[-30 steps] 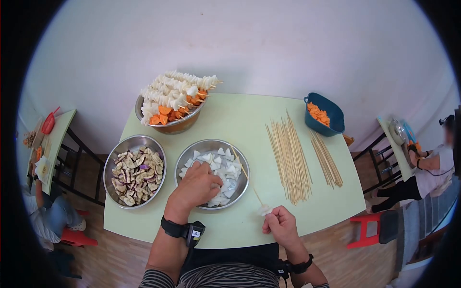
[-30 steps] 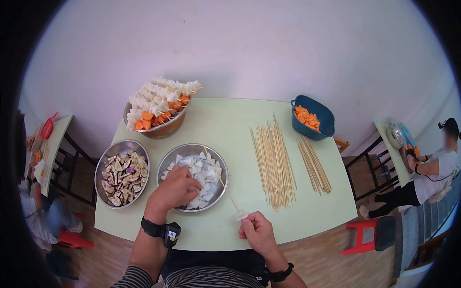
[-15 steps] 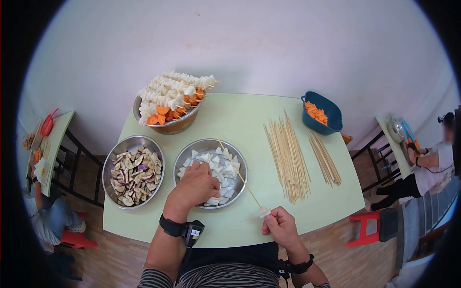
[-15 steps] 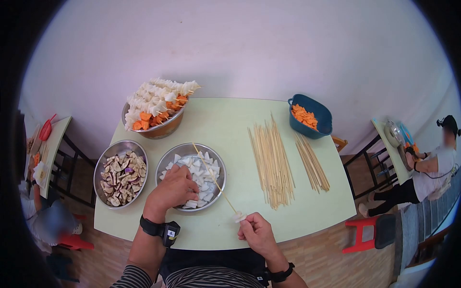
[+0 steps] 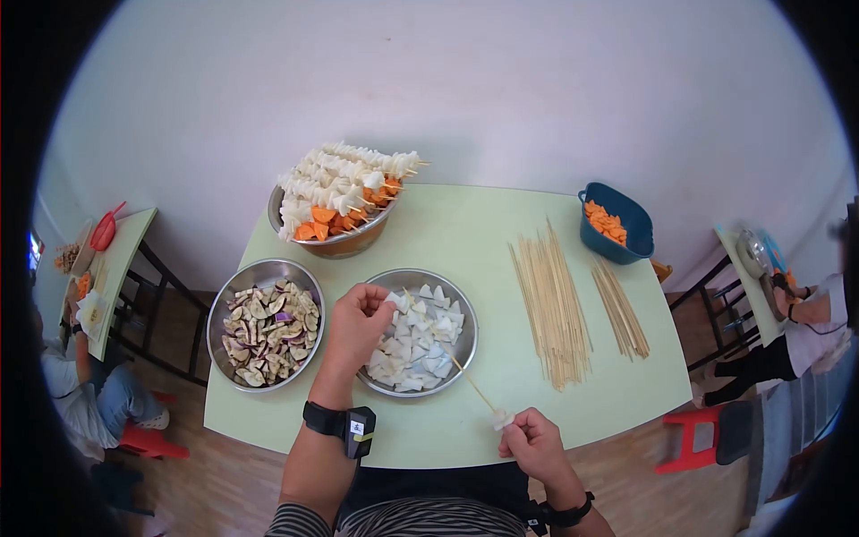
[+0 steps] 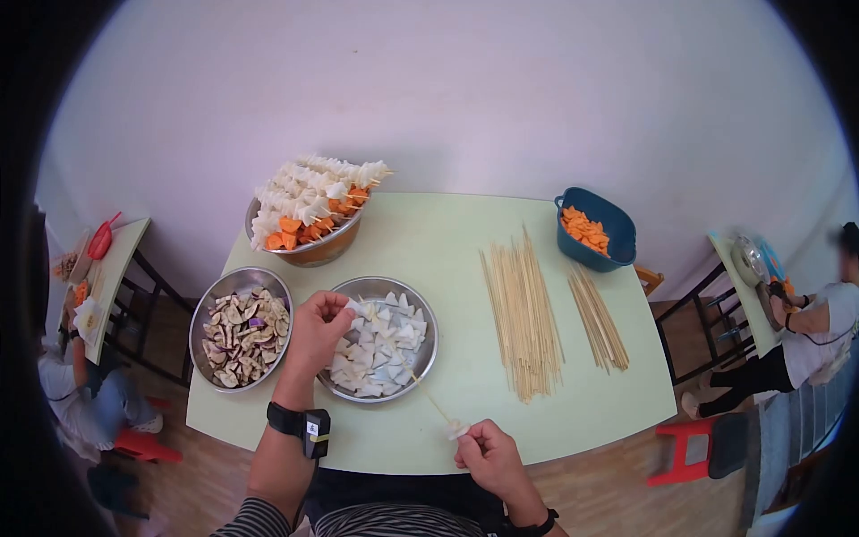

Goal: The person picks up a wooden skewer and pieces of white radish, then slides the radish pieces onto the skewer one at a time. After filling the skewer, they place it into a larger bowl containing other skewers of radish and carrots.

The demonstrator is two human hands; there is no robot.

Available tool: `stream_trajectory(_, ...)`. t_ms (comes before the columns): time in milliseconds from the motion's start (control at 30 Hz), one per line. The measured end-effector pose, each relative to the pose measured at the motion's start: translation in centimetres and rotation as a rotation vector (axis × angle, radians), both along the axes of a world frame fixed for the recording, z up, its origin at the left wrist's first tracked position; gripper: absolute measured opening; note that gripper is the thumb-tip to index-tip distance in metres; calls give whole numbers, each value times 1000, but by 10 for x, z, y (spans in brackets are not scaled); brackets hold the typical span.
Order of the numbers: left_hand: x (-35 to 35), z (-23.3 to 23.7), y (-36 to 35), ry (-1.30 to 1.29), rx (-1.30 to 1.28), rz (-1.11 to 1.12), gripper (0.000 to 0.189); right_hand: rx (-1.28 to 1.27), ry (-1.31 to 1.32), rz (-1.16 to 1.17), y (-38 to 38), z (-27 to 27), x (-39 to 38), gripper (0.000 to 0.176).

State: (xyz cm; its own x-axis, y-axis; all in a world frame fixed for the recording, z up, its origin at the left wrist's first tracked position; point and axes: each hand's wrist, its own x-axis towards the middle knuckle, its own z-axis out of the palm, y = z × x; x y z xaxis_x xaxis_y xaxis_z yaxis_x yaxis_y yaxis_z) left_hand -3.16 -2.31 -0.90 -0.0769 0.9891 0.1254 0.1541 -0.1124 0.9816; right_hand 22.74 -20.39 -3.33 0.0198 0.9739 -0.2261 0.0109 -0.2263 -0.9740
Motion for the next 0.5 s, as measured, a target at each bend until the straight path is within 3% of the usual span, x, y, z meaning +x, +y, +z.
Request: stream_trajectory(500, -2, -12, 5, -61, 102, 31, 4, 13, -158, 82, 1, 4, -2, 13)
